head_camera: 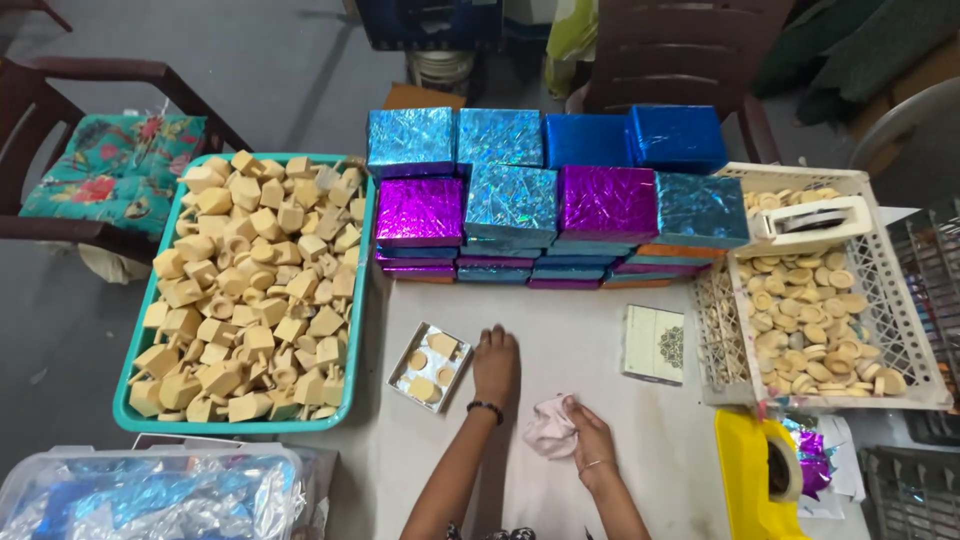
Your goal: The person wraps small boxes with shiny blue and purple foil sheets, folding the foil around each box and stacking the finished wrapped boxes. They wipe a box with a pink cloth, place round wooden discs into a small foil-lined box, and gather used foil sheets into a pile.
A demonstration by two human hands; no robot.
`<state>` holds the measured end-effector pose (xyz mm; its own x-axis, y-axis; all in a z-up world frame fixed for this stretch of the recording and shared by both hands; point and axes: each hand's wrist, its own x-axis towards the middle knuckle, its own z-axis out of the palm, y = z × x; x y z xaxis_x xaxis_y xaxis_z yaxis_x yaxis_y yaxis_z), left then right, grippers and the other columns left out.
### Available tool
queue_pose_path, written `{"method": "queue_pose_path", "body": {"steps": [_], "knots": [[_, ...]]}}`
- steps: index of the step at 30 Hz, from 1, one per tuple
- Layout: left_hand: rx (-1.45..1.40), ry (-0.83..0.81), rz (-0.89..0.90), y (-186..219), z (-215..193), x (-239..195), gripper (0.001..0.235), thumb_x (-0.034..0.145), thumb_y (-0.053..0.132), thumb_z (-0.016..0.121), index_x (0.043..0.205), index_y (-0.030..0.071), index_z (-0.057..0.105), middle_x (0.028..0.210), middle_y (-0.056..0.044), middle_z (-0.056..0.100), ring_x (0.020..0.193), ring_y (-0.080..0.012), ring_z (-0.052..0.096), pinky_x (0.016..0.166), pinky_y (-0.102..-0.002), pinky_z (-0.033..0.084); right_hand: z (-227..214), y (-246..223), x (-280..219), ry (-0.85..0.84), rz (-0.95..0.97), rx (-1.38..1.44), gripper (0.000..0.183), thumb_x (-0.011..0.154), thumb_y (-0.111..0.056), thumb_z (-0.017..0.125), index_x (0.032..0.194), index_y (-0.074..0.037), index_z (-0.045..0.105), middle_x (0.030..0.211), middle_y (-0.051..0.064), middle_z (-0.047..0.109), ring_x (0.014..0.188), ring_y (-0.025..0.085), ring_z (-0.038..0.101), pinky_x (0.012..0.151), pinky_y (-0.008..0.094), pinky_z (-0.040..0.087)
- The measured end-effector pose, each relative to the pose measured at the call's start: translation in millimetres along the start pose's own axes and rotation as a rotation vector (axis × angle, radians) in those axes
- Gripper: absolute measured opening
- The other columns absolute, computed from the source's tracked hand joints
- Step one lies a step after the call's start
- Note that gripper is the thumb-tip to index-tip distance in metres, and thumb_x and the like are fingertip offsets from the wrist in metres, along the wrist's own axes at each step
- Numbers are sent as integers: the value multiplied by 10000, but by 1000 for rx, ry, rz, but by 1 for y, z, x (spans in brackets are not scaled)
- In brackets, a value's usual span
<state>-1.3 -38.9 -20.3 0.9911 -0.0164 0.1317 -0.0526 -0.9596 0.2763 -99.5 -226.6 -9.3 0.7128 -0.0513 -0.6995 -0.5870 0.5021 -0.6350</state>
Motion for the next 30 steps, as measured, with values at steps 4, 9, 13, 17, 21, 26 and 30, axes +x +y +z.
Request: {"method": "queue_pose_path", "body": {"steps": [4, 9, 13, 17, 21, 26, 30], "knots": [[-22, -114, -139, 5, -25, -32, 274, 852, 33, 632, 1124, -1, 620, 1270, -173, 569, 1203, -381, 548, 992, -433, 504, -13, 7, 8, 63, 14, 196, 403, 967, -298, 681, 1179, 45, 698, 1116, 106, 744, 1035, 202, 686, 938, 356, 536], [-327, -109, -374, 6, -58, -60, 261, 774, 108, 767, 983, -6, 660, 1103, -188, 633, 1025, -368, 628, 834, -425, 548, -14, 24, 9, -14, 13, 168, 394, 940, -266, 705, 1198, 32, 688, 1125, 99, 733, 1035, 197, 678, 936, 372, 537], [-731, -127, -490, 12, -50, -90, 208, 793, 150, 787, 930, -1, 747, 820, -134, 755, 766, -268, 743, 708, -376, 574, -9, 35, 1, -30, -21, 20, 370, 921, -215, 742, 1200, 27, 707, 1112, 97, 747, 1017, 174, 677, 912, 331, 528], [-916, -190, -483, 50, -78, -108, 212, 845, 156, 735, 1005, 27, 787, 764, -129, 766, 692, -235, 748, 661, -356, 573, -2, 29, -26, 13, -12, -23, 361, 922, -217, 726, 1206, 7, 723, 1084, 95, 758, 964, 190, 697, 859, 338, 555], [-911, -253, -511, 68, -84, -125, 246, 902, 184, 704, 1097, 49, 769, 768, -163, 761, 683, -266, 733, 663, -351, 554, -1, 21, -44, -3, -208, -330, 312, 909, -183, 745, 1189, -52, 785, 1043, 59, 802, 931, 139, 699, 829, 279, 539], [-838, -171, -379, 72, -76, -140, 228, 886, 164, 707, 1064, 52, 797, 809, -161, 761, 707, -277, 742, 689, -360, 566, -12, 5, -56, 22, -727, -930, 276, 839, -169, 793, 1102, -88, 813, 1009, 87, 797, 846, 165, 759, 765, 283, 584], [-822, -91, -242, 90, -110, -137, 238, 877, 124, 691, 1083, 49, 784, 780, -153, 750, 710, -288, 713, 728, -377, 565, -12, -3, -59, -43, -935, -1006, 275, 845, -126, 756, 1115, -91, 794, 1014, 111, 788, 851, 184, 742, 748, 278, 586]]}}
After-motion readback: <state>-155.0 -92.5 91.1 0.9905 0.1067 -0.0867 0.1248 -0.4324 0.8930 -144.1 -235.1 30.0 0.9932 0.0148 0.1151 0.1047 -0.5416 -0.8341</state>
